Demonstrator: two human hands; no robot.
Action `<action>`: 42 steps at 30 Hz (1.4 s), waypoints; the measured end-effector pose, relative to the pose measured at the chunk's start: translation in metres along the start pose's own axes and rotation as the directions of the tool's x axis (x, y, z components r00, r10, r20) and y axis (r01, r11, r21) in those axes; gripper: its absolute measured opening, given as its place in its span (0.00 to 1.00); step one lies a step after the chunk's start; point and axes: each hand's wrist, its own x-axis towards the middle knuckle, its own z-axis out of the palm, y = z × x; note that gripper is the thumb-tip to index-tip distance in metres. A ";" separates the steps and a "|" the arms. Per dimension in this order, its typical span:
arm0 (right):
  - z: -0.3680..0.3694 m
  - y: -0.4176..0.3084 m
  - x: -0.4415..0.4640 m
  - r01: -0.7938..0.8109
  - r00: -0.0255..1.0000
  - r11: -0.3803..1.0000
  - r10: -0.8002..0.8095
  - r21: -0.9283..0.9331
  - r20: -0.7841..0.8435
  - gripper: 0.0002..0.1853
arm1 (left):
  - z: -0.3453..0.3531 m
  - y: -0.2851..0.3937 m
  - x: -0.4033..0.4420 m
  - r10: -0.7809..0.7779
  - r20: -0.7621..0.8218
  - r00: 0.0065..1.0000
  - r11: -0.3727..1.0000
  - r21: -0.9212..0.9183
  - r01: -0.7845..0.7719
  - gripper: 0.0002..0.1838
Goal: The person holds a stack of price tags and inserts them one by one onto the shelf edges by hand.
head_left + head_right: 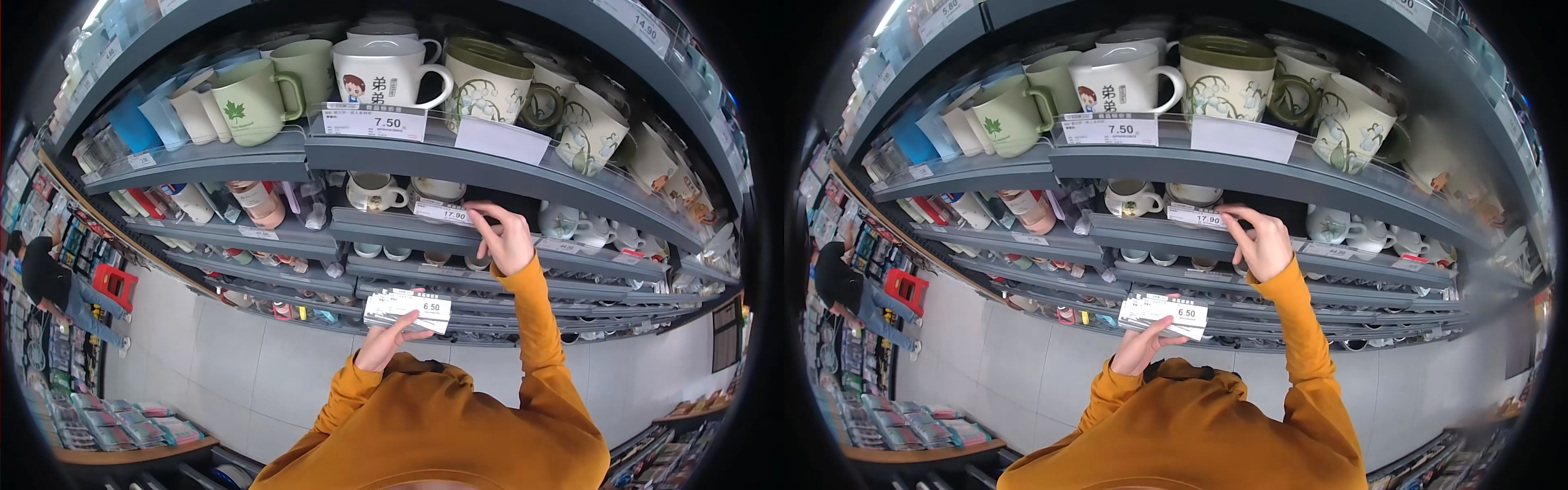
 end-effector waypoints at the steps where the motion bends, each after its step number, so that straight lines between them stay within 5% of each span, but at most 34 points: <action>1: -0.003 0.000 0.001 -0.003 1.000 1.000 0.003 0.018 0.018 0.11 | 0.003 -0.002 0.002 -0.011 0.005 1.000 1.000 0.001 0.011 0.23; 4: -0.008 -0.001 0.000 -0.065 0.995 0.995 0.060 0.070 0.083 0.11 | 0.009 -0.010 0.000 -0.017 0.020 1.000 1.000 -0.004 0.017 0.23; 8: -0.002 0.008 -0.002 0.121 0.989 0.991 -0.115 -0.056 0.088 0.10 | 0.007 -0.012 -0.003 0.009 -0.013 1.000 1.000 -0.028 -0.009 0.24; 14: 0.013 -0.001 -0.019 0.189 0.980 0.965 -0.198 -0.183 -0.028 0.14 | -0.009 -0.007 -0.014 0.001 -0.088 0.996 1.000 -0.022 -0.003 0.22; 19: 0.048 -0.001 -0.073 0.057 0.967 0.996 -0.040 0.062 -0.251 0.14 | -0.030 0.002 -0.021 -0.055 -0.111 0.992 0.997 0.041 0.060 0.19; 26: 0.135 0.023 -0.151 -0.341 0.935 0.871 0.354 0.353 0.029 0.10 | -0.062 0.008 -0.034 -0.142 -0.094 0.985 0.979 0.136 0.154 0.17; 31: 0.157 0.003 -0.149 -0.204 0.961 0.918 0.253 0.340 -0.108 0.10 | -0.083 0.020 -0.053 -0.188 -0.044 0.981 0.972 0.137 0.192 0.18; 42: 0.176 -0.034 -0.184 -0.230 0.963 0.921 0.261 0.315 -0.061 0.08 | -0.095 0.023 -0.110 -0.078 -0.012 0.997 0.994 0.074 0.079 0.20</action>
